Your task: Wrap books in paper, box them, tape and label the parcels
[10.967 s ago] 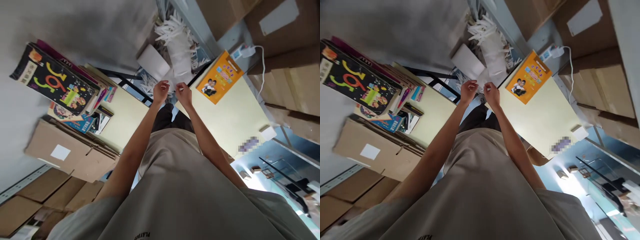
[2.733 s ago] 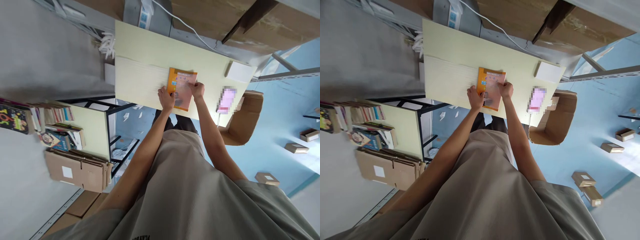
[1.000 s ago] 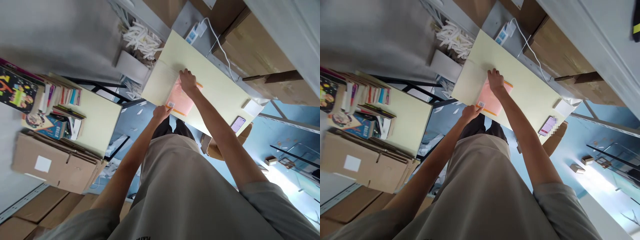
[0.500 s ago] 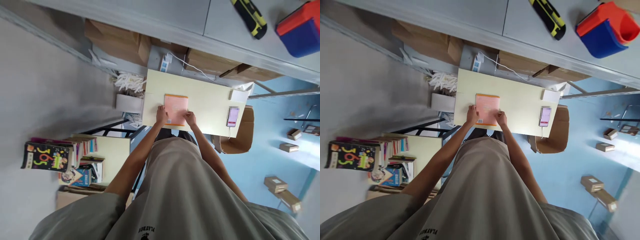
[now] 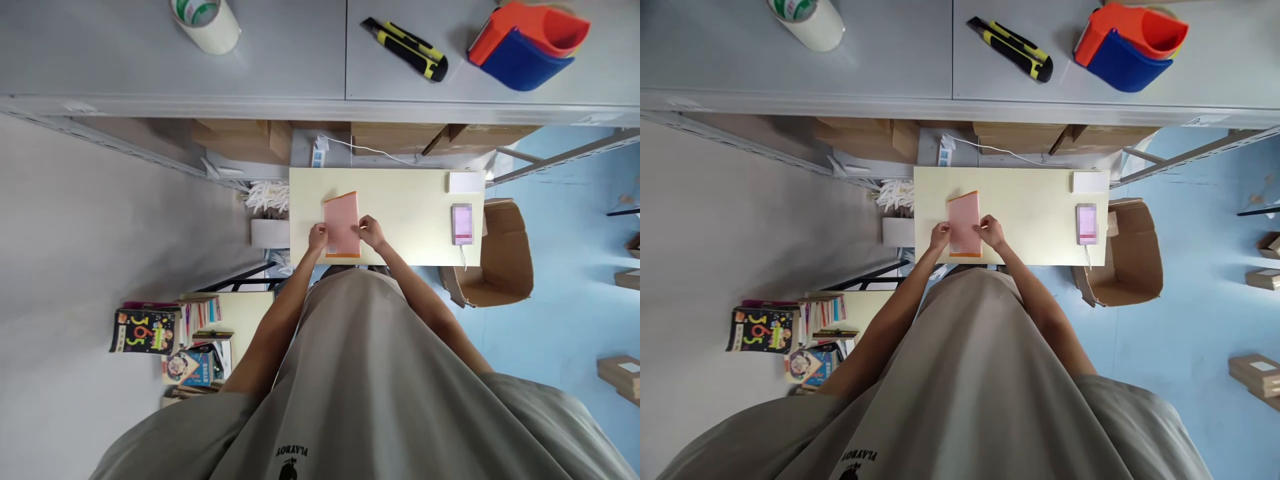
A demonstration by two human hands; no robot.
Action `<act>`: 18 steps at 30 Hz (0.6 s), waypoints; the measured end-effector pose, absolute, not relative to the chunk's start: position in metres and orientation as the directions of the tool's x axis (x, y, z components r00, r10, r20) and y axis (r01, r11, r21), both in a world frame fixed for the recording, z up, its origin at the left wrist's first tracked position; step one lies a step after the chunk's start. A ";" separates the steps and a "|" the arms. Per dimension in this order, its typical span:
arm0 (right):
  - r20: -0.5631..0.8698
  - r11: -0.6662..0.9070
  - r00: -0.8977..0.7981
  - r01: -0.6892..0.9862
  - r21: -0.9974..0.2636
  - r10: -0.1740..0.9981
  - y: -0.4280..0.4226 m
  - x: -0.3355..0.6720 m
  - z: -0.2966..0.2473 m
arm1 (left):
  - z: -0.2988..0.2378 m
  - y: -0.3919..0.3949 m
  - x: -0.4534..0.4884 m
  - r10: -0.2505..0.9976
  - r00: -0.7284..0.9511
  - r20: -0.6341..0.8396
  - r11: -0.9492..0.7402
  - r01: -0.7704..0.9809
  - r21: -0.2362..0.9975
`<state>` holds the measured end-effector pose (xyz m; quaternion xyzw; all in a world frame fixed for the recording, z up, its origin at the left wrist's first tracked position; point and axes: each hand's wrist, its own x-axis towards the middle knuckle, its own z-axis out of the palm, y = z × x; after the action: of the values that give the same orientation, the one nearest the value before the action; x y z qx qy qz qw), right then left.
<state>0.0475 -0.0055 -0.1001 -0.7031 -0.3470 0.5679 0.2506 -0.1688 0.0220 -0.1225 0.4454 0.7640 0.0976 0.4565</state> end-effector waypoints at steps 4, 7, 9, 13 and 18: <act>-0.560 -0.560 0.017 0.069 -0.826 0.828 -0.001 0.073 -0.088 | -0.110 0.023 -0.149 0.785 -0.276 -0.555 0.598 0.573 0.560; -0.540 -0.541 0.021 0.052 -0.840 0.841 -0.006 0.106 -0.084 | -0.104 0.018 -0.123 0.795 -0.292 -0.531 0.592 0.561 0.578; -0.550 -0.552 0.045 0.058 -0.832 0.834 -0.012 0.133 -0.085 | -0.102 0.013 -0.101 0.799 -0.278 -0.532 0.588 0.543 0.599; -0.624 -0.641 0.150 0.125 -0.758 0.767 -0.027 0.189 -0.093 | -0.102 0.005 -0.054 0.791 -0.187 -0.582 0.589 0.490 0.643; -0.670 -0.731 0.295 0.222 -0.645 0.681 -0.041 0.227 -0.111 | -0.102 -0.003 -0.013 0.760 -0.021 -0.650 0.585 0.458 0.669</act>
<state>0.2266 -0.0412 -0.1112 -0.7736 -0.2920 0.5167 0.2220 -0.0130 -0.0027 -0.1020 0.4340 0.7010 0.1375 0.5488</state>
